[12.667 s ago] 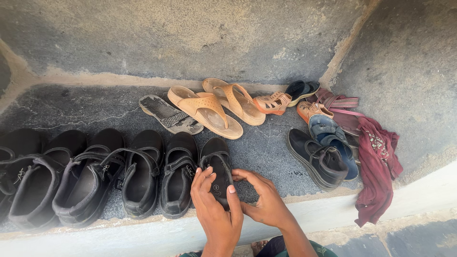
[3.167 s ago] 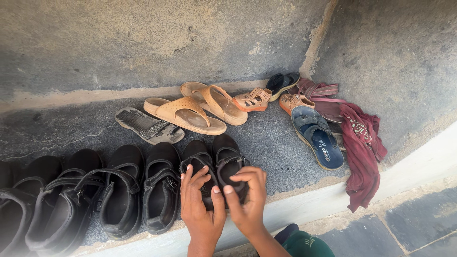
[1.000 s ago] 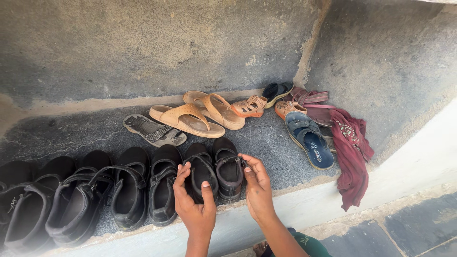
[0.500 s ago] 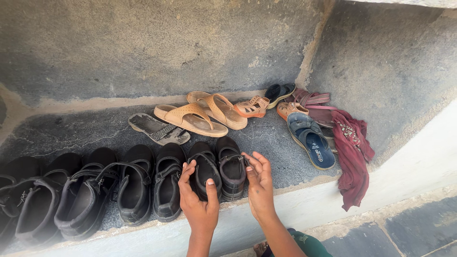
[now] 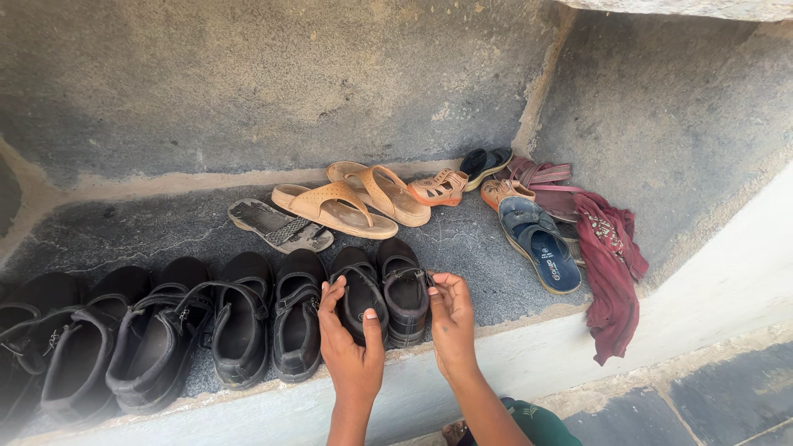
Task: The person wipes several pairs of black shoes with a maroon cloth. They pick up each shoe, wipe the exterior surfaces, and place them back in a row on the ledge. The person also adjusts the straps on some of the shoes.
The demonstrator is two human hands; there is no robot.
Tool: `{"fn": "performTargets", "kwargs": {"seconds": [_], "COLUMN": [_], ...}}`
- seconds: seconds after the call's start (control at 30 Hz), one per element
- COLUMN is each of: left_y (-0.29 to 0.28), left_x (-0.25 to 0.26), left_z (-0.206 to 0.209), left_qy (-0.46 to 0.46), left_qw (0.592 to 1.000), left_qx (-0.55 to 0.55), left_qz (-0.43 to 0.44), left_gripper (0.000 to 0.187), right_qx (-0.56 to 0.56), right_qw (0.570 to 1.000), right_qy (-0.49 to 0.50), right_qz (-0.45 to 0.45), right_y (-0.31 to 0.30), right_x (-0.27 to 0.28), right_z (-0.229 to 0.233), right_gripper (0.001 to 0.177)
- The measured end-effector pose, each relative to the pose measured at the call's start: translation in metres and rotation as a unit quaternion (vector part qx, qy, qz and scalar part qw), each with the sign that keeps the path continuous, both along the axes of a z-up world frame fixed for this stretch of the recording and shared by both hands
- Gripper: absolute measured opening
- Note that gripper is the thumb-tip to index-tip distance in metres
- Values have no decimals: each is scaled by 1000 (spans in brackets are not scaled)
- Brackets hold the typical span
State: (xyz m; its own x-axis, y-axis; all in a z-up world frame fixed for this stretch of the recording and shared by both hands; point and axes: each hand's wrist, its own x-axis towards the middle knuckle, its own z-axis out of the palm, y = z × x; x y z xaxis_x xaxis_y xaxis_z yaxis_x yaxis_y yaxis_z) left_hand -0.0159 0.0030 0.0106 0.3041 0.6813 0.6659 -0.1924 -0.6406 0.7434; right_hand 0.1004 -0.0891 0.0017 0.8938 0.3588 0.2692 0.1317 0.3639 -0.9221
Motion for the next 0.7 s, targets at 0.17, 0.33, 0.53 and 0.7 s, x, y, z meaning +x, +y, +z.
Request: {"fn": "performTargets", "kwargs": {"seconds": [0.17, 0.33, 0.53, 0.7], "left_y": [-1, 0, -1, 1], "left_x": [-2, -4, -5, -5], "left_z": [3, 6, 6, 8], "left_qy": [27, 47, 14, 52], "left_qw": [1000, 998, 999, 998], "left_qx": [-9, -43, -34, -45], "left_qz": [8, -5, -3, 6], "left_gripper": [49, 61, 65, 69], "right_qx": [-38, -53, -51, -41], "right_qw": [998, 997, 997, 998], "right_qy": [31, 43, 37, -15], "right_qz": [-31, -44, -32, -53], "right_y": [2, 3, 1, 4], "right_x": [-4, -5, -6, -5], "right_z": [7, 8, 5, -2], "right_gripper": [25, 30, 32, 28]}}
